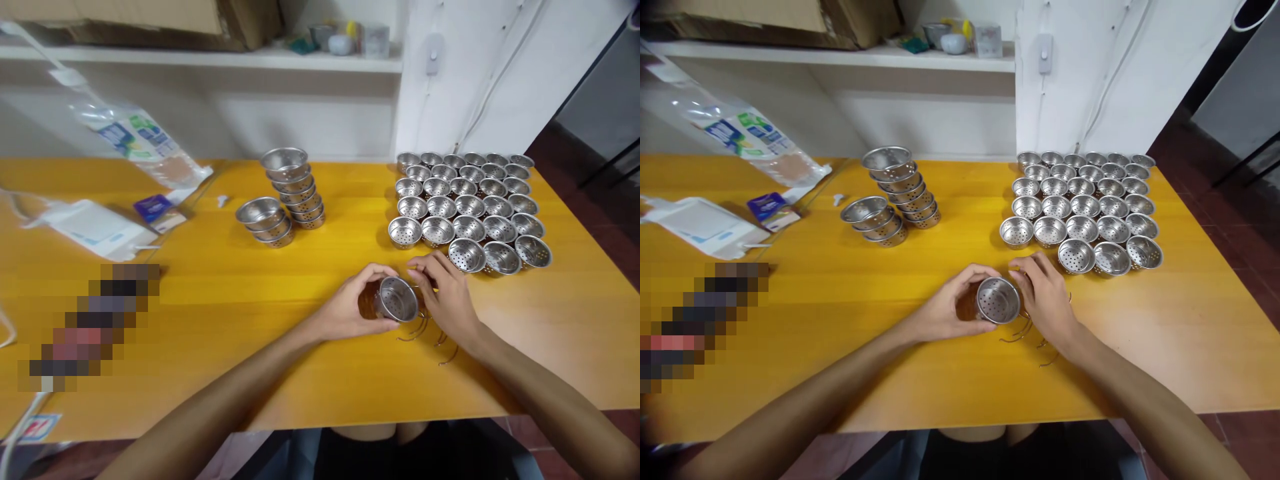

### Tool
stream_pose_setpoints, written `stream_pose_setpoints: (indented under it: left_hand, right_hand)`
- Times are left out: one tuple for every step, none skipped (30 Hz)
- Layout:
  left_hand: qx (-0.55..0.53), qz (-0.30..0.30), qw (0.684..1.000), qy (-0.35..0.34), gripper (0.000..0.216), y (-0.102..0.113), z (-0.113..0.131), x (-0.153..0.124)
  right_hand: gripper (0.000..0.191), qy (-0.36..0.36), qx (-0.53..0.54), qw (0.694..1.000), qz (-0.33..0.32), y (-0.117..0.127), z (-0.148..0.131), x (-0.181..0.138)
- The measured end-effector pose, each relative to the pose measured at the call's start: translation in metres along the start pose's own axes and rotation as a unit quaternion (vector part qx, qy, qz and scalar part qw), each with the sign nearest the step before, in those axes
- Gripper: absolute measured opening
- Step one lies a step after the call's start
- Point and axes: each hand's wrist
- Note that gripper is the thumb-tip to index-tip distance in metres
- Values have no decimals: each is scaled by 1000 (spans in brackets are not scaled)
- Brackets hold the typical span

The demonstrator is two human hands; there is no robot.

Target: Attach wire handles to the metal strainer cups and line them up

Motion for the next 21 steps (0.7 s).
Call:
stream_pose_setpoints:
  left_hand:
    - [-4, -3, 1000, 0, 67, -1, 0, 0]
    - [-7, -6, 1000, 2, 68, -3, 1, -1]
    - [-9, -10, 1000, 7, 68, -4, 1, -1]
    - [-9, -14, 1000, 14, 70, -6, 2, -1]
    - [-6, -18, 1000, 21, 71, -7, 3, -1]
    - [-2, -21, 999, 28, 72, -8, 3, -1]
    - [3, -24, 999, 34, 73, -9, 4, -1]
    - [8, -27, 999, 38, 74, -10, 4, -2]
    - [11, -28, 999, 39, 74, -10, 4, -2]
    - [13, -29, 999, 38, 74, -10, 4, -2]
    - [16, -30, 999, 38, 74, -10, 4, -2]
    - [18, -29, 999, 39, 73, -10, 3, -2]
    - [21, -28, 999, 40, 73, -9, 3, -2]
    - [23, -27, 998, 42, 73, -9, 3, -2]
    - [25, -28, 998, 44, 74, -9, 3, -2]
    - [26, -29, 998, 46, 74, -9, 3, -2]
    - [27, -31, 998, 48, 74, -9, 3, -2]
    - [28, -32, 998, 48, 75, -9, 4, -2]
    - [29, -32, 998, 47, 75, -9, 4, -2]
    - [30, -31, 998, 45, 76, -9, 4, -2]
    - [31, -30, 998, 43, 77, -9, 4, -2]
  right_hand:
    - [15, -12, 17, 1000, 1, -1, -2, 0]
    - [14, -23, 33, 999, 2, -2, -4, 0]
    - [12, -36, 49, 998, 4, -3, -6, -1]
    - [11, -48, 62, 997, 7, -4, -7, -1]
    - [10, -60, 73, 995, 10, -5, -7, -1]
    - [10, -73, 82, 994, 13, -6, -8, -2]
    - [10, -85, 90, 992, 15, -7, -7, -2]
    - [9, -96, 97, 991, 18, -8, -6, -3]
    - [9, -104, 105, 989, 20, -8, -5, -3]
    - [9, -110, 114, 987, 22, -9, -4, -3]
    - [9, -114, 123, 986, 24, -10, -4, -4]
    - [9, -117, 130, 984, 27, -11, -3, -4]
    - [9, -121, 133, 983, 30, -11, -2, -4]
    - [9, -125, 130, 983, 33, -12, -2, -4]
    - [10, -130, 123, 983, 36, -12, -2, -4]
    - [11, -134, 116, 983, 39, -12, -2, -4]
    - [11, -138, 112, 983, 43, -13, -2, -4]
    - [11, -142, 113, 982, 46, -13, -2, -4]
    - [11, -145, 118, 981, 48, -13, -2, -4]
    - [11, -146, 125, 980, 51, -14, -1, -4]
    - [10, -147, 131, 979, 53, -14, -1, -4]
Point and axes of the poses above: each hand's wrist, its own x-axis towards the middle knuckle, its own y-axis out of the back of the hand, z = x × y, and after that the axes turned 9 degrees about -x, right-handed
